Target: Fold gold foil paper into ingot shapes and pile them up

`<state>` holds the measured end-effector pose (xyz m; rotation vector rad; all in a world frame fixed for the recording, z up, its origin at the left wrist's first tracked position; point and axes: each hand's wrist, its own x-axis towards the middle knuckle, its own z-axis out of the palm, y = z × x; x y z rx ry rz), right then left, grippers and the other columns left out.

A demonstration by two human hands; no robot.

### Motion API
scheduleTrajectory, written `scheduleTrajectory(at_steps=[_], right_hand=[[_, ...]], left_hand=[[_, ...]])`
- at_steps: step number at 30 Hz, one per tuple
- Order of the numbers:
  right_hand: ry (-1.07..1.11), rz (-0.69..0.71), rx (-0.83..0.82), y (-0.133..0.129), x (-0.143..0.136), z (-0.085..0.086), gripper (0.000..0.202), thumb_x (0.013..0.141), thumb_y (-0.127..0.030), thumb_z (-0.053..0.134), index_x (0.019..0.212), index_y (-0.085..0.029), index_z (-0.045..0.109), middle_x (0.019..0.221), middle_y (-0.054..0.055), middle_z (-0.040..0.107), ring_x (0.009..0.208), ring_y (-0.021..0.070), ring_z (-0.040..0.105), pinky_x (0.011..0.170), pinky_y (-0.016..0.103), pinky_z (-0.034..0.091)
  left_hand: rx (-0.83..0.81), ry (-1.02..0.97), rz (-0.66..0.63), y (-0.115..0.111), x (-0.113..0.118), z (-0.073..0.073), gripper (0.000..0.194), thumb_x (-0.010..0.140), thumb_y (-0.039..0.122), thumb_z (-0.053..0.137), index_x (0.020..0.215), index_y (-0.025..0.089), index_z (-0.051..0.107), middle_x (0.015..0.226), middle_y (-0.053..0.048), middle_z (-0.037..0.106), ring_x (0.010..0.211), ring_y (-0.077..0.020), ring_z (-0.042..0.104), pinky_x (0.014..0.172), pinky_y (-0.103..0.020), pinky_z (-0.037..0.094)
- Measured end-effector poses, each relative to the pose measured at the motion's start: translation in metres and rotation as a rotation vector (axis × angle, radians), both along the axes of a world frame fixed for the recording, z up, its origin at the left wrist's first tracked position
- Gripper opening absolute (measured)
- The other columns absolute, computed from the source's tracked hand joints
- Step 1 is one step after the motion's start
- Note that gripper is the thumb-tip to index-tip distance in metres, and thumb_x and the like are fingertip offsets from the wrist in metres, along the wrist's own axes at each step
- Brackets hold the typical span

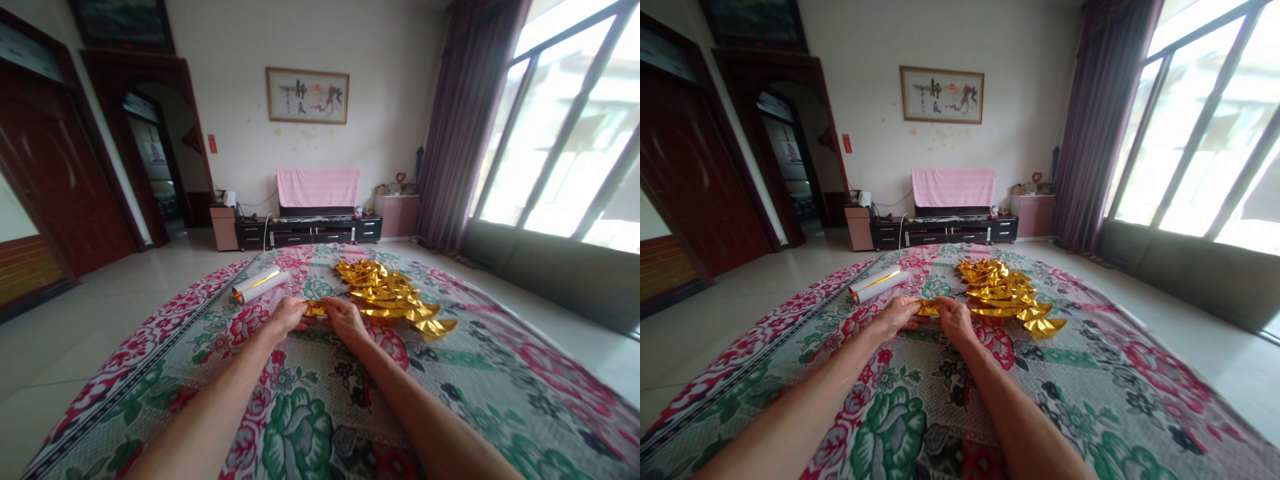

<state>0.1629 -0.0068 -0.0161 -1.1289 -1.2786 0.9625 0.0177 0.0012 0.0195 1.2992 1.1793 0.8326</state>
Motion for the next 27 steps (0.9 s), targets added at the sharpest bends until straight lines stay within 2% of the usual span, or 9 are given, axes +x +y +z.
scheduleTrajectory(at_steps=[7,23,27], right_hand=[[-0.061,0.012,0.04,-0.0013,0.0005,-0.0008,0.034,0.071,-0.03,0.049,0.097,-0.019,0.068,0.09,0.001,0.068,0.075,0.0174,0.062,0.063,0.029,0.055],[-0.024,0.024,0.035,0.0,0.0011,-0.002,0.035,0.071,-0.031,0.049,0.098,-0.018,0.067,0.09,0.003,0.068,0.075,0.0182,0.062,0.062,0.03,0.055],[-0.016,0.04,0.037,-0.0025,0.0011,0.0005,0.035,0.071,-0.031,0.049,0.098,-0.018,0.067,0.088,0.002,0.068,0.072,0.0171,0.062,0.064,0.031,0.055]], left_hand=[[0.027,-0.003,0.008,0.0022,0.0007,-0.0037,0.025,0.078,0.022,0.046,0.093,0.015,0.065,0.08,-0.005,0.069,0.063,-0.0151,0.062,0.051,-0.02,0.04],[0.036,-0.015,-0.011,0.0067,-0.002,-0.0098,0.025,0.077,0.02,0.046,0.093,0.016,0.065,0.081,-0.006,0.068,0.064,-0.0158,0.063,0.052,-0.021,0.041],[0.032,-0.017,-0.012,0.0049,-0.0017,-0.0077,0.025,0.078,0.02,0.044,0.093,0.015,0.064,0.082,-0.006,0.068,0.064,-0.0154,0.063,0.052,-0.021,0.041]])
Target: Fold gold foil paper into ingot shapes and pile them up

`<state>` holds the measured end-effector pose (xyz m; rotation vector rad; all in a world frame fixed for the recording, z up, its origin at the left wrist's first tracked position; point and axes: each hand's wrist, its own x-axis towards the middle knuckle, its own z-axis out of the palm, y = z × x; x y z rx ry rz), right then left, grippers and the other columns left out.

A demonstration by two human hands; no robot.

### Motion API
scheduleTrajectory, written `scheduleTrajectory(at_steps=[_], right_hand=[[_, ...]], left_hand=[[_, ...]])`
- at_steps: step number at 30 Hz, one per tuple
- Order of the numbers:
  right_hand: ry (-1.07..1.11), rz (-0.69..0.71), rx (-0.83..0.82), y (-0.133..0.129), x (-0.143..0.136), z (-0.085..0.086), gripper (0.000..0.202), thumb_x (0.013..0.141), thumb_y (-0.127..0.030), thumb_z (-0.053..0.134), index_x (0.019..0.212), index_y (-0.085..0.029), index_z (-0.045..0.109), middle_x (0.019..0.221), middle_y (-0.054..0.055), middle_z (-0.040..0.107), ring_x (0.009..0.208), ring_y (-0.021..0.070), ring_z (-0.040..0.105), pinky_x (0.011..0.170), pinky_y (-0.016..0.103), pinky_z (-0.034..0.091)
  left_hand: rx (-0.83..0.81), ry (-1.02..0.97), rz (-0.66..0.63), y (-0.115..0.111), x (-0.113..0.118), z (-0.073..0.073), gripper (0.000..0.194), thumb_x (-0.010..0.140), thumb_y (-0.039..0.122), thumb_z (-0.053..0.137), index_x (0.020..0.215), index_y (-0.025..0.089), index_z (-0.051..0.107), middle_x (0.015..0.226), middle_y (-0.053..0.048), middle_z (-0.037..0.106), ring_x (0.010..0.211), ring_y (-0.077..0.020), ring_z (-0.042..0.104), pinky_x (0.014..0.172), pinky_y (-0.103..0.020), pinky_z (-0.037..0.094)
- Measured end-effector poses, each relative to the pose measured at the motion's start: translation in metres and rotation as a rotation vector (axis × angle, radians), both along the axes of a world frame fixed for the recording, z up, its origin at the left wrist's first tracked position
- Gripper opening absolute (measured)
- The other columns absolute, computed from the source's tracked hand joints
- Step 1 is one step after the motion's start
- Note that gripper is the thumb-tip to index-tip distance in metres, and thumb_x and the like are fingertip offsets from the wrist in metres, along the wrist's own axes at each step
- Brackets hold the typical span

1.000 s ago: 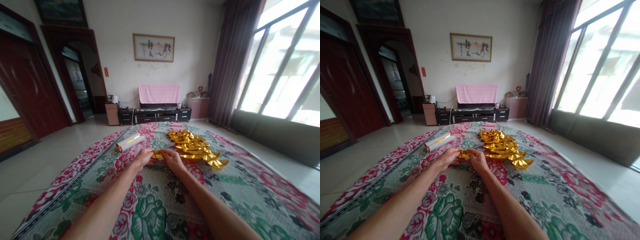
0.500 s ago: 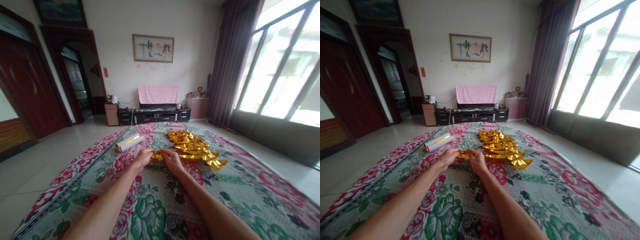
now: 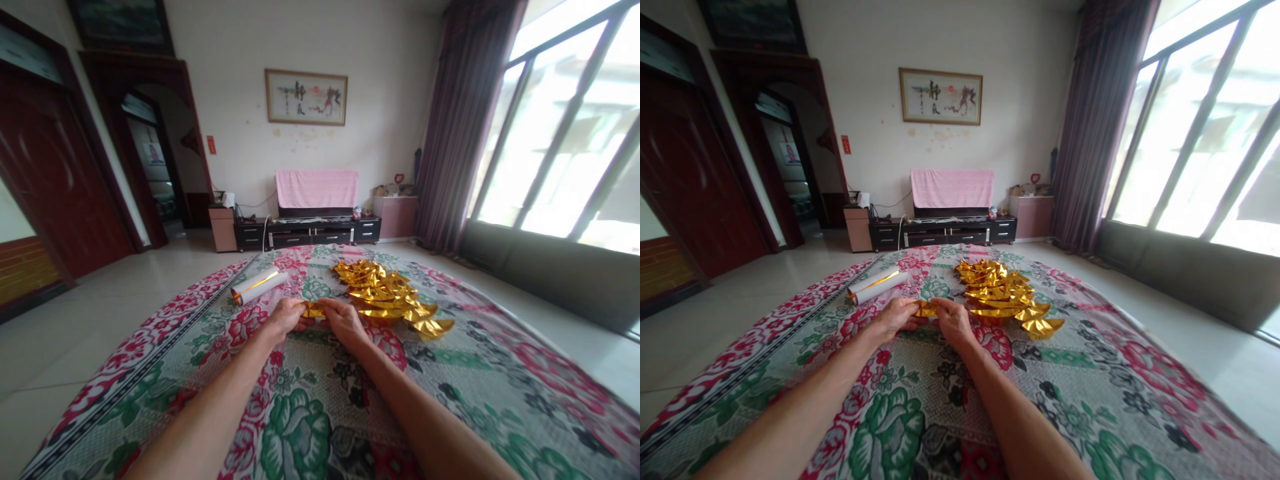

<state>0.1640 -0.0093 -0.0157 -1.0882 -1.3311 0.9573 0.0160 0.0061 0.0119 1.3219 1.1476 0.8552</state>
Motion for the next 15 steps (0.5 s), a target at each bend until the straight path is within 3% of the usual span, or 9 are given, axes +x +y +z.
scheduleTrajectory(at_steps=[10,15], right_hand=[[0.022,0.015,-0.018,-0.0015,-0.0004,0.0028,0.035,0.07,-0.031,0.05,0.097,-0.017,0.067,0.088,0.002,0.068,0.074,0.0168,0.062,0.064,0.028,0.054],[-0.058,-0.06,0.012,0.0009,-0.0015,-0.0003,0.037,0.073,-0.031,0.046,0.1,-0.014,0.066,0.088,0.004,0.067,0.069,0.0159,0.062,0.061,0.027,0.054]], left_hand=[[-0.008,-0.022,0.001,-0.0015,0.0002,0.0021,0.026,0.078,0.021,0.046,0.096,0.014,0.063,0.083,-0.007,0.068,0.064,-0.0152,0.063,0.052,-0.02,0.041],[0.005,-0.012,0.029,-0.0017,0.0025,0.0026,0.028,0.079,0.019,0.044,0.098,0.013,0.063,0.083,-0.007,0.068,0.063,-0.0149,0.062,0.051,-0.02,0.04]])
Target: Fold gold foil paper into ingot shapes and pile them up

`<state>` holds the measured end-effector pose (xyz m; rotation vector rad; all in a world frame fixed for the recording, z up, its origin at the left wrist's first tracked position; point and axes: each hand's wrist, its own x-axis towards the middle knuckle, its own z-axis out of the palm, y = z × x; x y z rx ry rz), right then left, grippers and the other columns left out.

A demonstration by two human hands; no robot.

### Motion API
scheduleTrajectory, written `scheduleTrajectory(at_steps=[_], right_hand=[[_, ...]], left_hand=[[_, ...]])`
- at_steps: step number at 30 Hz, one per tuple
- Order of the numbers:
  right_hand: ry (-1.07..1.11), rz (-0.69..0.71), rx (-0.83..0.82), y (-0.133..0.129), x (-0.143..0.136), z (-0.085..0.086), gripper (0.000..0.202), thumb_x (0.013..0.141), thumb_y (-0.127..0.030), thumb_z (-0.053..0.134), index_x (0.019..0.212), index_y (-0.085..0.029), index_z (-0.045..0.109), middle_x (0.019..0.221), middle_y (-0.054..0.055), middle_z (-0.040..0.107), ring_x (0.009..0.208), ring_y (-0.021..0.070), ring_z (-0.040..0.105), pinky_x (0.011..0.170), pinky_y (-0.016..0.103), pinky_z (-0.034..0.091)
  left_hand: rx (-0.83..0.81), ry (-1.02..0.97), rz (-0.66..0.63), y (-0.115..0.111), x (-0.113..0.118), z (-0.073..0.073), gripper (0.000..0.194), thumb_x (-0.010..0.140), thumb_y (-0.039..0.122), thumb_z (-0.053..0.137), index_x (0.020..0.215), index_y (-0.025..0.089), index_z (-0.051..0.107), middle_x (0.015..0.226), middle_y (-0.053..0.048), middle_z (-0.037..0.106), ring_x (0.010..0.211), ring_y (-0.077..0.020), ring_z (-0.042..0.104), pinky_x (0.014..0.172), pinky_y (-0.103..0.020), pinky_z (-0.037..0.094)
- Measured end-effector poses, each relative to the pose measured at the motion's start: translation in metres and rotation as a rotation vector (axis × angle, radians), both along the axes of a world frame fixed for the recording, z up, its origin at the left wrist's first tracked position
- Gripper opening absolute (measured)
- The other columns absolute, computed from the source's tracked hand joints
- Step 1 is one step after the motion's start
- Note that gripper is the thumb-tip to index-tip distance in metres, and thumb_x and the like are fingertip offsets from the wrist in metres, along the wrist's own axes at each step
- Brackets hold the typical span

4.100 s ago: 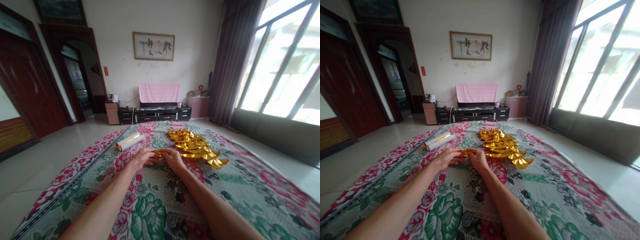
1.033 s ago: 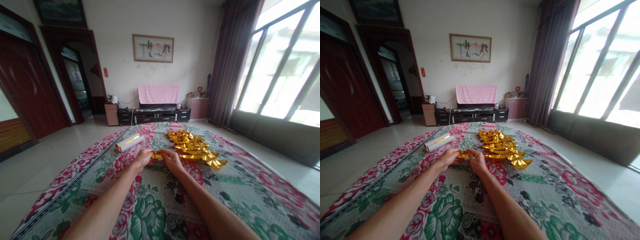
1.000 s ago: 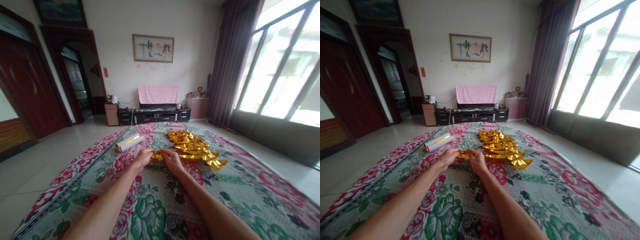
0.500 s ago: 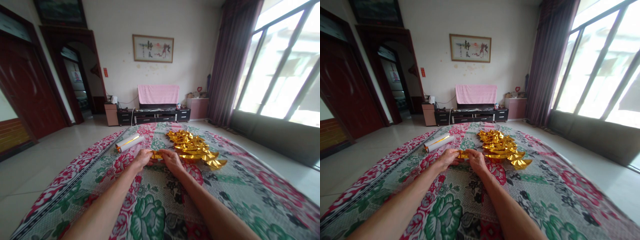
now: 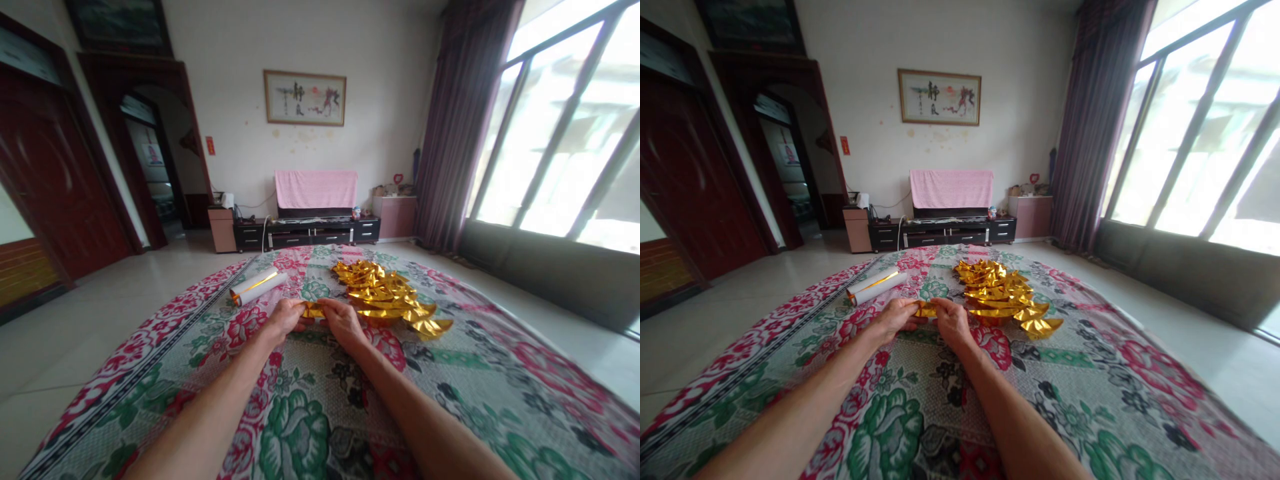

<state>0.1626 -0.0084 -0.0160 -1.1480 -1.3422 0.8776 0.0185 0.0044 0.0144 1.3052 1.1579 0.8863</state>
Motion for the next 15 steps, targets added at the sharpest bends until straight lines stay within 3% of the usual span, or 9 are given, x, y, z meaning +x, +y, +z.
scheduleTrajectory(at_steps=[6,15], right_hand=[[-0.12,-0.044,0.049,0.0004,-0.0002,-0.0021,0.037,0.076,-0.028,0.043,0.1,-0.015,0.066,0.086,0.005,0.068,0.064,0.0149,0.062,0.059,0.026,0.053],[-0.228,-0.088,0.145,0.0023,0.0007,-0.007,0.033,0.077,-0.029,0.044,0.098,-0.02,0.068,0.085,0.003,0.069,0.072,0.016,0.063,0.066,0.025,0.051]], left_hand=[[0.013,-0.003,0.022,0.0007,0.0016,-0.0025,0.028,0.078,0.02,0.045,0.097,0.014,0.064,0.082,-0.007,0.068,0.062,-0.0145,0.062,0.05,-0.02,0.04],[0.004,0.005,0.054,0.0011,0.0031,-0.0037,0.028,0.076,0.022,0.047,0.096,0.014,0.065,0.082,-0.006,0.069,0.063,-0.0142,0.062,0.051,-0.02,0.041]])
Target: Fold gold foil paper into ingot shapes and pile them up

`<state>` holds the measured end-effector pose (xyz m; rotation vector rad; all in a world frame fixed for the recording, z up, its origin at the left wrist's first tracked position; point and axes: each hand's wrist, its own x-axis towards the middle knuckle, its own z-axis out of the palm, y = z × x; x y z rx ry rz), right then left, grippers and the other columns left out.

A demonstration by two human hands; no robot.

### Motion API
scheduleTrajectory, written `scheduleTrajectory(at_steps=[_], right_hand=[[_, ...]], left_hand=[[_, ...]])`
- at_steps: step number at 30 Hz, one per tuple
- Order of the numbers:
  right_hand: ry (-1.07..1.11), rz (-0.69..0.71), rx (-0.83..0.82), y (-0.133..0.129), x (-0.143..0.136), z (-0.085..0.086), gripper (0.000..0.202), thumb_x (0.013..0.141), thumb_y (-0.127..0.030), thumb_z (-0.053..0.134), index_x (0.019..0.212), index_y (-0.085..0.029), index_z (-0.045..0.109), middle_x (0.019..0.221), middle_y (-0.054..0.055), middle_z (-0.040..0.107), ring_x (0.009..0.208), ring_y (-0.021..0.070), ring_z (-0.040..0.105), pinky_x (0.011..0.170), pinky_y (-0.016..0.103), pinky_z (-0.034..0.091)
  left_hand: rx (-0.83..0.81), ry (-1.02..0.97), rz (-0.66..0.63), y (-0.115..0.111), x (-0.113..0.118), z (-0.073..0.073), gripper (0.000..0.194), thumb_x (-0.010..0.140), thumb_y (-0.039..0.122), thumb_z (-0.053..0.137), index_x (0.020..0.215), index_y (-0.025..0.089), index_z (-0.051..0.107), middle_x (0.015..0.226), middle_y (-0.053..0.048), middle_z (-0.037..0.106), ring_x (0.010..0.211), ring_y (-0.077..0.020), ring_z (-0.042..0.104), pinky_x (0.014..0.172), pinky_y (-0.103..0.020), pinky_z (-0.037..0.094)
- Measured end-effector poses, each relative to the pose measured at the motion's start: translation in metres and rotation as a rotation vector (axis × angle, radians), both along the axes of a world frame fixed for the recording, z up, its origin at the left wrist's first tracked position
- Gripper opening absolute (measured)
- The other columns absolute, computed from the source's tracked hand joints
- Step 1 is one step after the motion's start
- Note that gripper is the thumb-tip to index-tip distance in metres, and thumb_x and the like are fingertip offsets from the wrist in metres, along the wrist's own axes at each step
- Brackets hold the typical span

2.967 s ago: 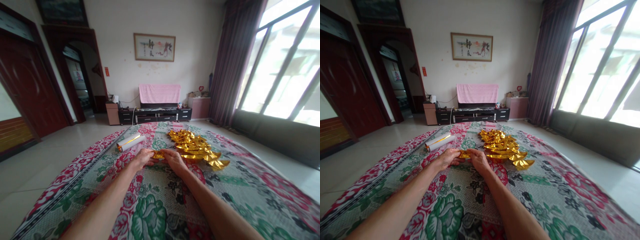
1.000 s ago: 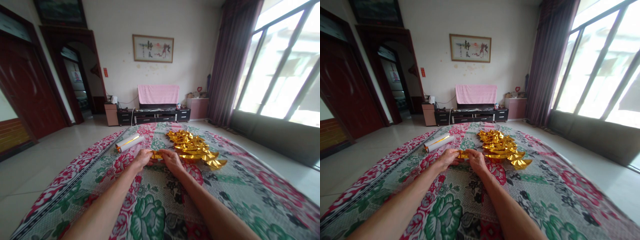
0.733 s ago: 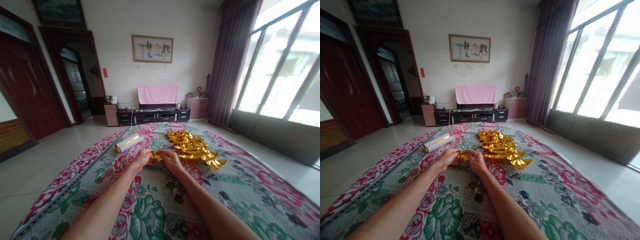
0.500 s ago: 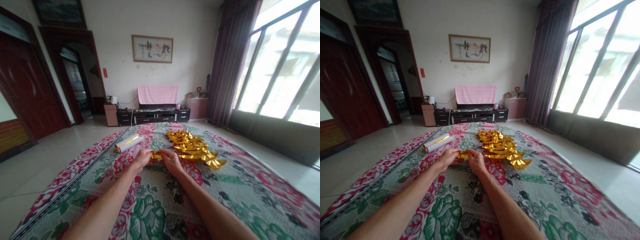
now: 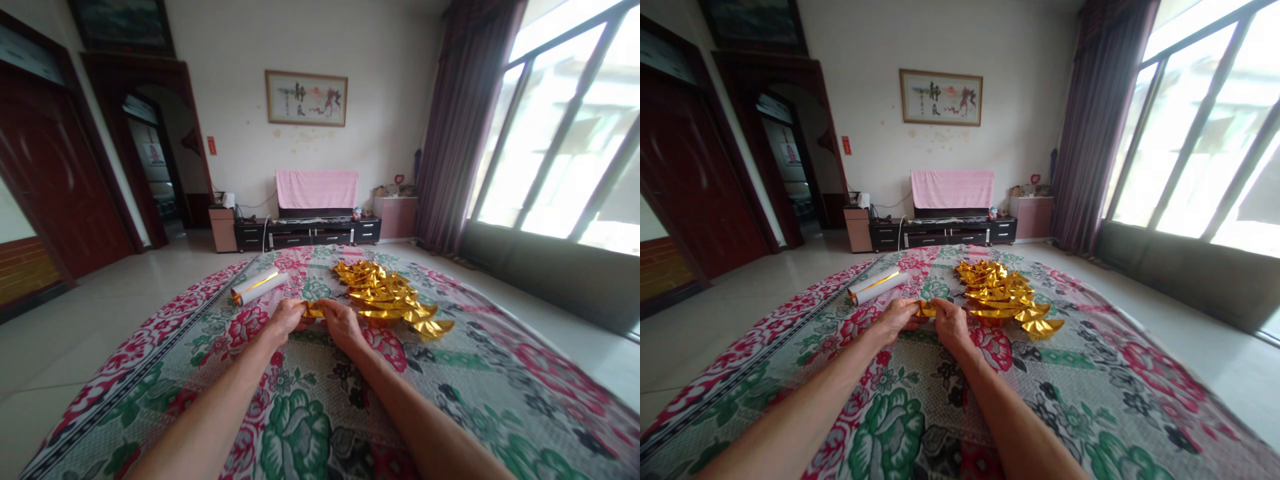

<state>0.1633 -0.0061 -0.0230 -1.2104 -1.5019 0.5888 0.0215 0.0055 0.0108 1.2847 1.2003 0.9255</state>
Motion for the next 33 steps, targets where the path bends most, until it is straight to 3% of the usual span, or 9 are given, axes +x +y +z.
scheduleTrajectory(at_steps=[21,33], right_hand=[[0.105,0.074,-0.091,-0.006,-0.002,0.007,0.036,0.077,-0.03,0.042,0.101,-0.015,0.066,0.08,0.004,0.068,0.058,0.0134,0.06,0.053,0.023,0.049],[0.051,0.034,-0.093,-0.009,-0.001,0.011,0.035,0.077,-0.027,0.042,0.1,-0.017,0.066,0.078,0.003,0.069,0.059,0.0138,0.061,0.053,0.021,0.048]], left_hand=[[-0.033,-0.028,-0.016,-0.003,-0.003,0.006,0.027,0.075,0.019,0.045,0.092,0.015,0.065,0.077,-0.005,0.069,0.063,-0.013,0.063,0.05,-0.018,0.039],[-0.044,-0.029,-0.015,-0.003,-0.004,0.006,0.026,0.075,0.023,0.048,0.094,0.015,0.064,0.078,-0.005,0.069,0.067,-0.014,0.064,0.051,-0.018,0.04]])
